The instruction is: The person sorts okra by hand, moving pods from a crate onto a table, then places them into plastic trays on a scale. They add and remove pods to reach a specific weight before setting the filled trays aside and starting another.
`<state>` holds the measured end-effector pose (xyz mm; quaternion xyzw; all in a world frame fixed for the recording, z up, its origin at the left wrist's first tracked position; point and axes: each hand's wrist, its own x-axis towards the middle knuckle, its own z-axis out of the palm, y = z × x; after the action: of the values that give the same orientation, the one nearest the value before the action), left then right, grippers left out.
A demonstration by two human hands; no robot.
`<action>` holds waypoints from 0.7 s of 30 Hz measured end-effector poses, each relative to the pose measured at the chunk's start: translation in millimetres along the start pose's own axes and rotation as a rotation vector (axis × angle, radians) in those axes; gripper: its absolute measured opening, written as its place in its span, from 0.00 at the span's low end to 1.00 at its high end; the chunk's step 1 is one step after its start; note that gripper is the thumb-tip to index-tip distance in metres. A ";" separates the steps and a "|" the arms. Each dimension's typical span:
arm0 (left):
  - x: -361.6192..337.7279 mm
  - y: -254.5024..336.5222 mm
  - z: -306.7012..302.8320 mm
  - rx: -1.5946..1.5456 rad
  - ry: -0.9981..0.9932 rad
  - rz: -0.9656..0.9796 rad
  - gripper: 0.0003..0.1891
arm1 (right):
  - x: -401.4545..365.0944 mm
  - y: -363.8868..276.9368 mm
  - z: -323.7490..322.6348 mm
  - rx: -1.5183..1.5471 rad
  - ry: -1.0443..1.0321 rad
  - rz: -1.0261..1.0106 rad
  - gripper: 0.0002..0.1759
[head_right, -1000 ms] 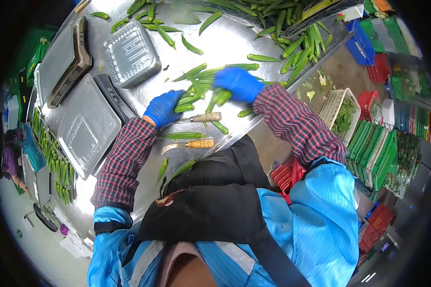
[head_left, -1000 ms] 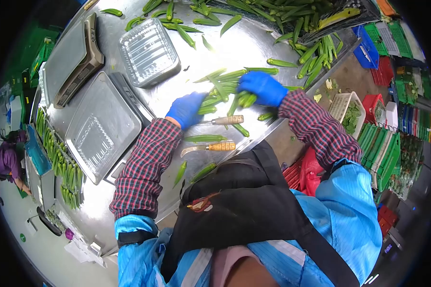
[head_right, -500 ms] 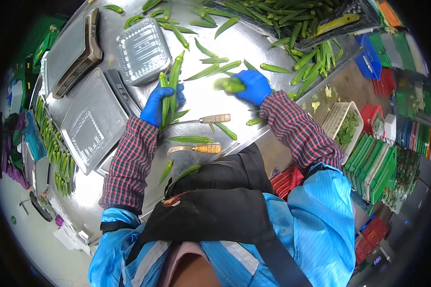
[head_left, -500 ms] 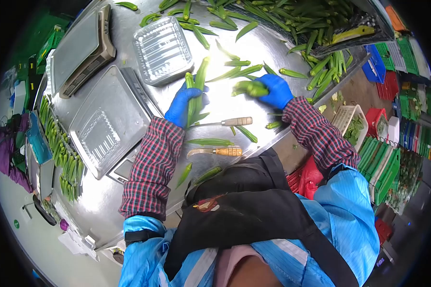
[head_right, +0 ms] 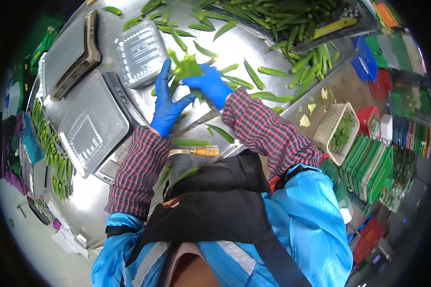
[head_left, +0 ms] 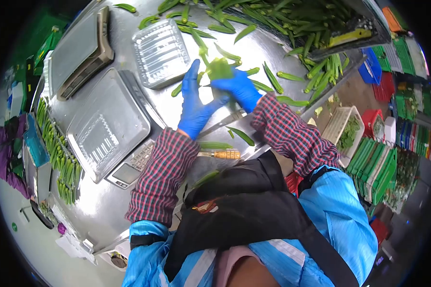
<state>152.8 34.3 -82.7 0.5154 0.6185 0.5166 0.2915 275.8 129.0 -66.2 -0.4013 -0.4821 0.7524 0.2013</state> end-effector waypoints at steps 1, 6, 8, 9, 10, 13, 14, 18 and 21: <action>-2.1 3.9 6.1 -0.441 -0.008 -0.225 0.46 | -4.5 15.5 6.0 0.007 -0.086 -0.014 0.22; -48.9 11.2 -10.1 -0.982 -0.229 -0.887 0.23 | -69.9 51.6 27.7 0.214 -0.198 0.172 0.26; -82.6 13.2 -4.4 -1.028 -0.251 -0.914 0.24 | -94.4 72.5 27.6 0.277 -0.175 0.255 0.34; -95.4 13.4 0.4 -1.070 -0.271 -0.935 0.25 | -107.2 84.1 27.3 0.196 -0.132 0.221 0.35; -105.7 14.1 7.4 -1.078 -0.270 -0.940 0.25 | -117.6 92.0 26.9 0.113 -0.091 0.190 0.37; -117.3 22.5 22.3 -1.013 -0.180 -0.951 0.31 | -123.3 105.8 25.4 -0.123 -0.045 0.111 0.42; -117.3 22.4 21.8 -1.018 -0.175 -0.947 0.31 | -121.9 108.3 24.7 -0.282 -0.021 0.058 0.44; -114.5 24.2 15.0 -0.992 -0.228 -0.928 0.26 | -111.7 90.4 21.7 -0.665 -0.007 -0.356 0.47; -112.0 16.3 9.7 -1.062 -0.237 -0.966 0.23 | -101.6 79.7 14.1 -0.847 -0.153 -0.368 0.49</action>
<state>200.5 -68.6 -89.5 0.0265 0.4073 0.5017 0.7627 331.9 14.8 -92.3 -0.2994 -0.8233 0.4686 0.1138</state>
